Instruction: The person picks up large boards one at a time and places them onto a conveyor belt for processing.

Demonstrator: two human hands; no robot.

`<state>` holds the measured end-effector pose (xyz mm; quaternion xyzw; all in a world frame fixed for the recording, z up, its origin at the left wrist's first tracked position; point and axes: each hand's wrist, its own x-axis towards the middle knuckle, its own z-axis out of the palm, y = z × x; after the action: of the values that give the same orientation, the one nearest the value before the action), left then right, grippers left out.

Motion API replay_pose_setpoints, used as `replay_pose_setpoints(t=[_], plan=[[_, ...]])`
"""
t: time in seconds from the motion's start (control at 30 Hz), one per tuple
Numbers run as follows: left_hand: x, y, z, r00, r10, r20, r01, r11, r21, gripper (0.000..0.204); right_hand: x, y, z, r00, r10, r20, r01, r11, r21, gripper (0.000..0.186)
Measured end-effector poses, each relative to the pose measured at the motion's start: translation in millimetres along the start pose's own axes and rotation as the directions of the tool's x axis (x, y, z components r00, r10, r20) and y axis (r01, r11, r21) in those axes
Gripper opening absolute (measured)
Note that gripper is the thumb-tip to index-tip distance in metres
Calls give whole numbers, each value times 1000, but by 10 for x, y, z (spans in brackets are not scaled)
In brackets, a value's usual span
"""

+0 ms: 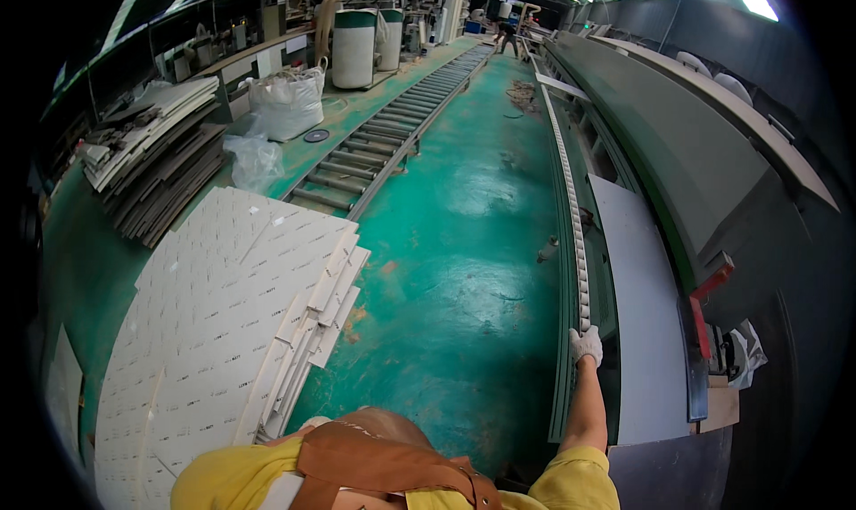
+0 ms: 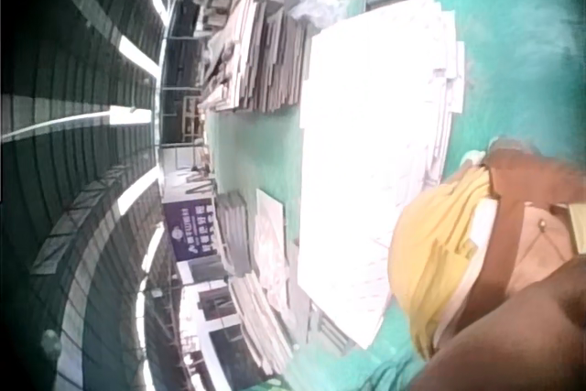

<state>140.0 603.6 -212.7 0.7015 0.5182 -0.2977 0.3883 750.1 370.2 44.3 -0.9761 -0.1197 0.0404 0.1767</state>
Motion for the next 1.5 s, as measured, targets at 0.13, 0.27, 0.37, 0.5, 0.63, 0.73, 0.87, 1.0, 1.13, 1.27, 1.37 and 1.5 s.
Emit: replay_pose_setpoints(t=[0.13, 0.27, 0.37, 0.5, 0.63, 0.73, 0.87, 1.0, 1.13, 1.27, 1.37, 1.5], plan=[[234, -69, 85, 999, 37, 18, -38, 998, 42, 57, 10, 89, -33, 1000, 10, -4, -10, 1000, 29, 47], [307, -91, 106, 999, 40, 32, -41, 998, 49, 58, -31, 2, -107, 1000, 18, 12, -18, 1000, 25, 48], [341, -107, 143, 999, 29, 28, -30, 999, 46, 59, -28, -4, -99, 999, 18, -30, -18, 1000, 6, 49], [404, -110, 183, 999, 29, 24, -30, 999, 44, 59, -4, 59, -106, 999, 22, -31, -22, 1000, 2, 50], [438, -114, 193, 999, 33, 29, -35, 998, 47, 59, -4, 53, -84, 999, 17, -27, -17, 1000, 5, 51], [464, -137, 199, 999, 38, 18, -39, 998, 45, 58, -8, 6, -93, 1000, 21, -21, -21, 1000, 2, 50], [499, -154, 178, 999, 53, 6, -54, 996, 71, 58, -8, 43, -88, 999, 32, -23, -32, 999, 7, 49], [407, -98, 136, 999, 38, 18, -39, 997, 72, 58, -49, 12, -126, 999, 38, -16, -38, 999, -3, 49], [266, 31, 66, 999, 3, 41, -4, 1000, 29, 57, -78, -15, -185, 999, 35, -11, -35, 999, 9, 48], [321, -9, 83, 999, 10, 34, -12, 999, 42, 57, -70, -34, -187, 999, 49, -11, -48, 999, 9, 46], [368, -100, 104, 999, 17, 28, -18, 998, 54, 56, -62, -70, -150, 999, 35, -5, -35, 999, 15, 46], [282, -21, 60, 999, 2, 32, -4, 999, 38, 57, -28, 15, -148, 1000, 11, -5, -11, 1000, 0, 51]])
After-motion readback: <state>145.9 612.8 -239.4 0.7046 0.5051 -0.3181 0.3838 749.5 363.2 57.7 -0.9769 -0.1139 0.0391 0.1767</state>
